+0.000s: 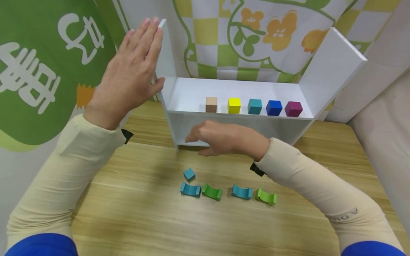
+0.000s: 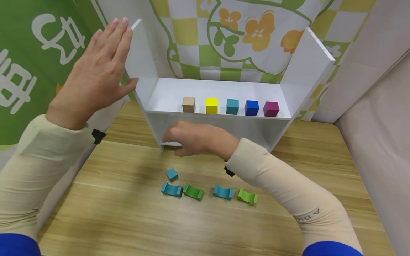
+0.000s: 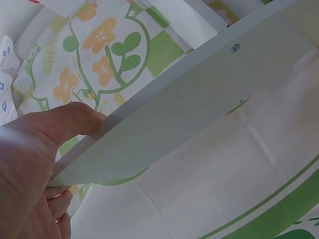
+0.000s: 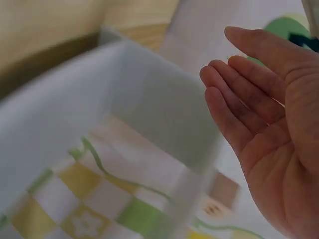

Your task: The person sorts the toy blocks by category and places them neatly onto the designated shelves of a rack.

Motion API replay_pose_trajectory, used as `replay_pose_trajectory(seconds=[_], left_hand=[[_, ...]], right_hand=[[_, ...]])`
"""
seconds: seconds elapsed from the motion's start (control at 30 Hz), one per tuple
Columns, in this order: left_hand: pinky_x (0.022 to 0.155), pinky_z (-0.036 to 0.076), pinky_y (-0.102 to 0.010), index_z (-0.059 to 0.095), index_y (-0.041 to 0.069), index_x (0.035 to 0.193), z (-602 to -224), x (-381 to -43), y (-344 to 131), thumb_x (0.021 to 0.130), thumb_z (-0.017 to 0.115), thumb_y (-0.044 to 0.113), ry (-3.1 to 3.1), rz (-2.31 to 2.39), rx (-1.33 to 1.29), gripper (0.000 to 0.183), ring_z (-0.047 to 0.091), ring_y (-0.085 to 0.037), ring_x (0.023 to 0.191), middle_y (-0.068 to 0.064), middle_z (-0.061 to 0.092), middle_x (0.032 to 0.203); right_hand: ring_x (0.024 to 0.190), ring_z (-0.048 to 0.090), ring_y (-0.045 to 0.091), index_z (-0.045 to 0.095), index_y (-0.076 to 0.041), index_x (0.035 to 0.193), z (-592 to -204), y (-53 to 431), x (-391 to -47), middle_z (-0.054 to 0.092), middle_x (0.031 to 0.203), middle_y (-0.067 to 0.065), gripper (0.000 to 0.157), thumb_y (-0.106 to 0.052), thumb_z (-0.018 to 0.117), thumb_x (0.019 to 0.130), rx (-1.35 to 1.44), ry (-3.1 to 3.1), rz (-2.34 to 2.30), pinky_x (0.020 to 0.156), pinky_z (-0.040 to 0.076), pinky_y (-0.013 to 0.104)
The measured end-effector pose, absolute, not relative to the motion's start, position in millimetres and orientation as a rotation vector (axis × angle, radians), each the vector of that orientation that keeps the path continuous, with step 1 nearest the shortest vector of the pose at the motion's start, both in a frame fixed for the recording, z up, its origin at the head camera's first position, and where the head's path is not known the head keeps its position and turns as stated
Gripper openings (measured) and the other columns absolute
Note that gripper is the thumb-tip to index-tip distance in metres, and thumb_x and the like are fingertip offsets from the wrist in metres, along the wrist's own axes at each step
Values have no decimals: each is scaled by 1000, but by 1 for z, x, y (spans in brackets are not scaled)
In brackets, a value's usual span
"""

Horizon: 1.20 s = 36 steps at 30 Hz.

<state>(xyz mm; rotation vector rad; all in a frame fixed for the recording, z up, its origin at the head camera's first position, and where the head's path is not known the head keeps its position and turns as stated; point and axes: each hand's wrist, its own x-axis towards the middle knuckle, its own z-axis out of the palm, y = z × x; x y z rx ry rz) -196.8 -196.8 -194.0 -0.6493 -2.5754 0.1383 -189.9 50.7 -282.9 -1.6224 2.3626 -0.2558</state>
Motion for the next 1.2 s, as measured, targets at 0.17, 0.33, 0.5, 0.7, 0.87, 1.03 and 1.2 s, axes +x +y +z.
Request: replay_pose_trajectory(seconds=[0.17,0.33,0.5,0.7,0.87,1.03,1.2], left_hand=[[138,6,-50,7,-5,167,-192,-196,-197,98,73,22,-2578,149,-650,99,5,-36,167,-17,2,179],[138,5,-50,6,-5,167,-192,-196,-198,98,73,23,-2594,163,-640,100,4,-36,167,-18,1,179],[138,4,-50,5,-5,167,-193,-196,-197,98,73,23,-2598,156,-646,100,4,-36,167,-18,0,179],[138,5,-50,6,-5,167,-194,-197,-196,98,73,23,-2579,167,-649,100,5,-37,167,-18,1,178],[138,6,-50,7,-5,167,-194,-197,-197,98,73,22,-2567,157,-663,99,6,-37,167,-19,3,178],[138,6,-49,8,-5,167,-194,-197,-197,98,74,22,-2565,160,-663,99,6,-37,167,-19,3,178],[138,6,-49,8,-5,167,-194,-197,-198,98,74,22,-2567,159,-664,100,6,-37,167,-19,3,178]], right_hand=[[133,66,25,62,-1,144,-323,42,-187,68,143,13,50,-14,76,98,-1611,2283,-240,108,59,34],[140,61,24,61,-3,146,-363,31,-186,64,149,11,50,-12,75,99,-1519,2230,-226,116,54,34],[140,60,24,62,-2,144,-395,23,-186,65,147,11,47,-9,73,99,-1508,2228,-169,115,54,32],[124,68,19,69,-5,134,-415,16,-187,73,132,8,37,-5,73,97,-1595,2291,-108,106,59,27],[107,69,11,74,-9,121,-426,11,-187,75,118,3,28,-1,76,93,-1633,2301,-85,92,59,18],[103,69,11,74,-11,115,-432,9,-188,75,114,2,26,0,77,92,-1639,2296,-69,88,59,17],[101,69,10,75,-11,111,-431,7,-188,76,111,2,23,1,78,91,-1631,2291,-103,87,58,16]])
